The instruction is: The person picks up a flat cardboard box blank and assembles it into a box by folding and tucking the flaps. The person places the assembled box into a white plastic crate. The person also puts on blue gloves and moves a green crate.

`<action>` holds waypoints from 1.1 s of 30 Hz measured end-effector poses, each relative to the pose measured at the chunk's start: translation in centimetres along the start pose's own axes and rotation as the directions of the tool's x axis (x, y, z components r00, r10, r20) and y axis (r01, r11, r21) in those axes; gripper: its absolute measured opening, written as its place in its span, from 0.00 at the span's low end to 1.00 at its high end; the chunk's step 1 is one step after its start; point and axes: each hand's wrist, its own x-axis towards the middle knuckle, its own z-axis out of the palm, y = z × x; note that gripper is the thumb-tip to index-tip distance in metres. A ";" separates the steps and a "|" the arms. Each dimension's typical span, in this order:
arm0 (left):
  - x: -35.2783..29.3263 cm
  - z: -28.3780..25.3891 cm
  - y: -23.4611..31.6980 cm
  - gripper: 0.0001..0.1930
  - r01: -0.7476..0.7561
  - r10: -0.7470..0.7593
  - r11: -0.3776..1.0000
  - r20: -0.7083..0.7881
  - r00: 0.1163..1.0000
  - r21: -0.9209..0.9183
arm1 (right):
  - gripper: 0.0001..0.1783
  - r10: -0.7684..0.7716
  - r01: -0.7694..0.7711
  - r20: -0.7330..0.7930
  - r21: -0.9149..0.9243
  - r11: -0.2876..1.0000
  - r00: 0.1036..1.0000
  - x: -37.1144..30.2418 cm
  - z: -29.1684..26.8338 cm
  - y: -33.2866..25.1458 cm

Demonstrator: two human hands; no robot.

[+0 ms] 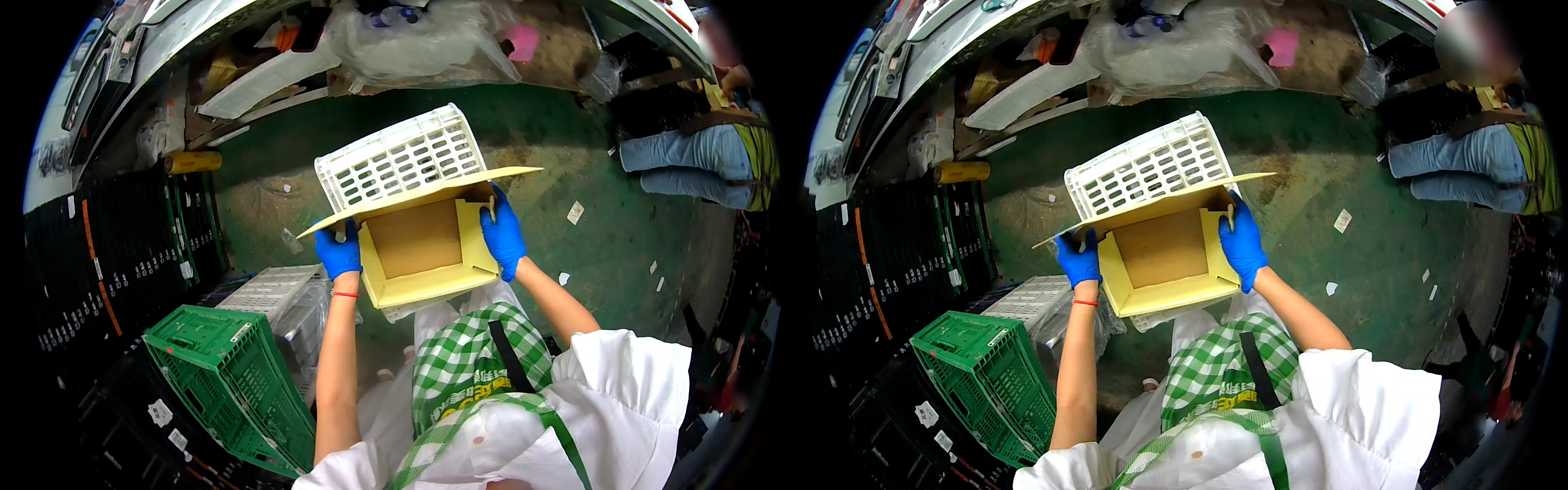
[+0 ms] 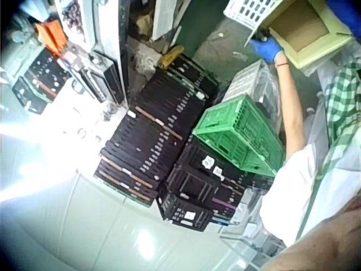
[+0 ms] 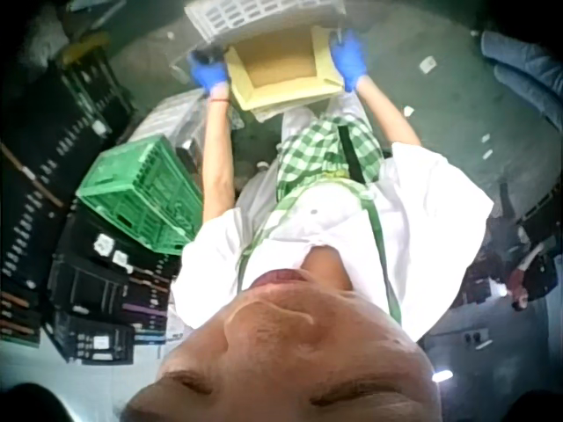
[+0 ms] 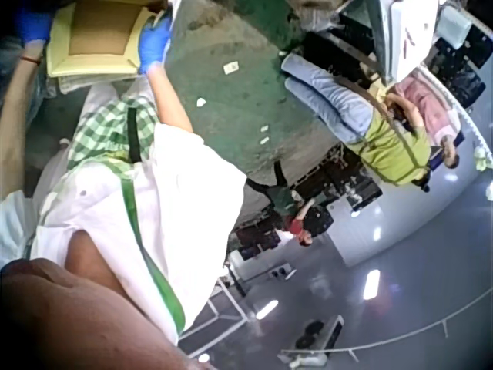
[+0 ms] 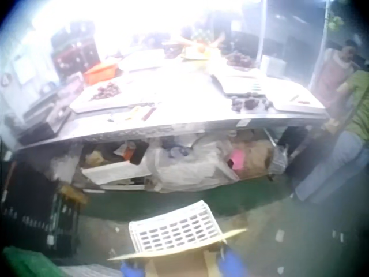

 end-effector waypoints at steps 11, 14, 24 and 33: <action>-1.7 0.5 1.4 0.09 -0.118 0.113 0.947 0.032 0.993 0.298 | 0.28 -0.021 0.016 -0.034 -0.149 0.989 0.999 -0.7 1.0 -0.6; -2.2 0.3 2.6 0.14 -0.185 0.161 0.938 0.102 0.982 0.295 | 0.28 -0.045 0.036 -0.055 -0.144 0.989 0.997 -0.9 1.3 -0.1; -2.0 0.2 -1.8 0.22 -0.123 0.114 0.985 0.077 0.991 0.123 | 0.29 -0.085 0.082 -0.103 -0.036 0.996 0.991 -1.6 0.9 0.4; -1.4 0.5 -1.9 0.29 0.034 0.012 0.972 0.194 0.981 -0.233 | 0.34 0.043 -0.072 0.114 0.263 0.962 0.993 0.6 -0.5 1.4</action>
